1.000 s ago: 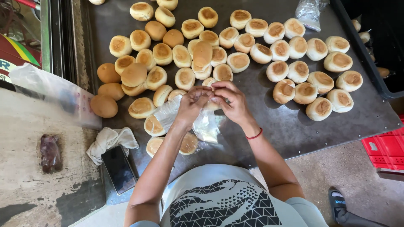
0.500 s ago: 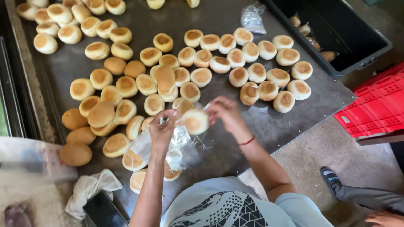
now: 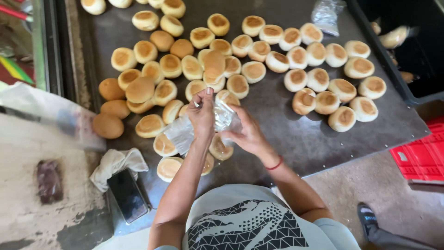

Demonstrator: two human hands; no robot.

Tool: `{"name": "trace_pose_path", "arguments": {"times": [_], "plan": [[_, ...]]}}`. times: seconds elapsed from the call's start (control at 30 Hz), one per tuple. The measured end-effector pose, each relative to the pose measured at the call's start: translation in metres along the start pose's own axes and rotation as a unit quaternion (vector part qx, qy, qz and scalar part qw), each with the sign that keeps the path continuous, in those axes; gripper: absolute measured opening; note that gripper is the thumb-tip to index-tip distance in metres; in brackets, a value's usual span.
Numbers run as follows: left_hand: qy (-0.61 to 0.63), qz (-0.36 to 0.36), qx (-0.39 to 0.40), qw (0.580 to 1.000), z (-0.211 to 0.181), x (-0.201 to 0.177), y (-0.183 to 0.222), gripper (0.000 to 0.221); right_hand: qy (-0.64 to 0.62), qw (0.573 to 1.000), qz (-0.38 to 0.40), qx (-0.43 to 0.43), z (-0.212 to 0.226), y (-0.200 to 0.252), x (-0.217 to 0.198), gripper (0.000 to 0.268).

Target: The person opens clear plastic bags and packs baked bread rolls into them by hand.

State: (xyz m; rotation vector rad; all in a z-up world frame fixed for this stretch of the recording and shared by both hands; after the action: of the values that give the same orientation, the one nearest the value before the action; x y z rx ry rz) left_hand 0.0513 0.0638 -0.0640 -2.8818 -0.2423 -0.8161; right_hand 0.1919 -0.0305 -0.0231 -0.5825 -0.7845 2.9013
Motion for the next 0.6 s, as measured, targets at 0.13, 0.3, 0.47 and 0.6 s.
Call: {"name": "trace_pose_path", "arguments": {"times": [0.13,0.3,0.47,0.6], "plan": [[0.048,0.135,-0.022,0.990,-0.022,0.001,0.011,0.035,-0.102,0.979,-0.065,0.164,-0.041,0.011,0.045,0.016],[-0.010,0.204,-0.100,0.974,-0.007,0.002,0.024,0.030,-0.114,0.971,-0.080,0.196,-0.052,0.017,0.049,0.025],[-0.119,0.060,0.004,0.991,-0.001,-0.007,0.034,0.017,0.134,0.950,0.020,0.280,-0.059,0.019,0.042,0.029],[-0.170,0.039,0.058,0.983,-0.016,-0.008,0.033,0.020,0.048,0.994,-0.037,0.095,-0.030,0.007,0.032,0.027]]}}
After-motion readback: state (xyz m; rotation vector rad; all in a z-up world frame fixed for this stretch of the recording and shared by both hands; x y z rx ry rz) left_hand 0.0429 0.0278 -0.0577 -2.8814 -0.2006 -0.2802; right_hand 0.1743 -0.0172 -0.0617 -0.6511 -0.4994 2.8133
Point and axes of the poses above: each hand's wrist, its own y-axis away from the middle knuckle, its own x-axis out of the palm, z = x × y, the point moved 4 cm from there along -y, towards the middle knuckle, and after that the axes turned 2 degrees about y, right-handed, at the moved point
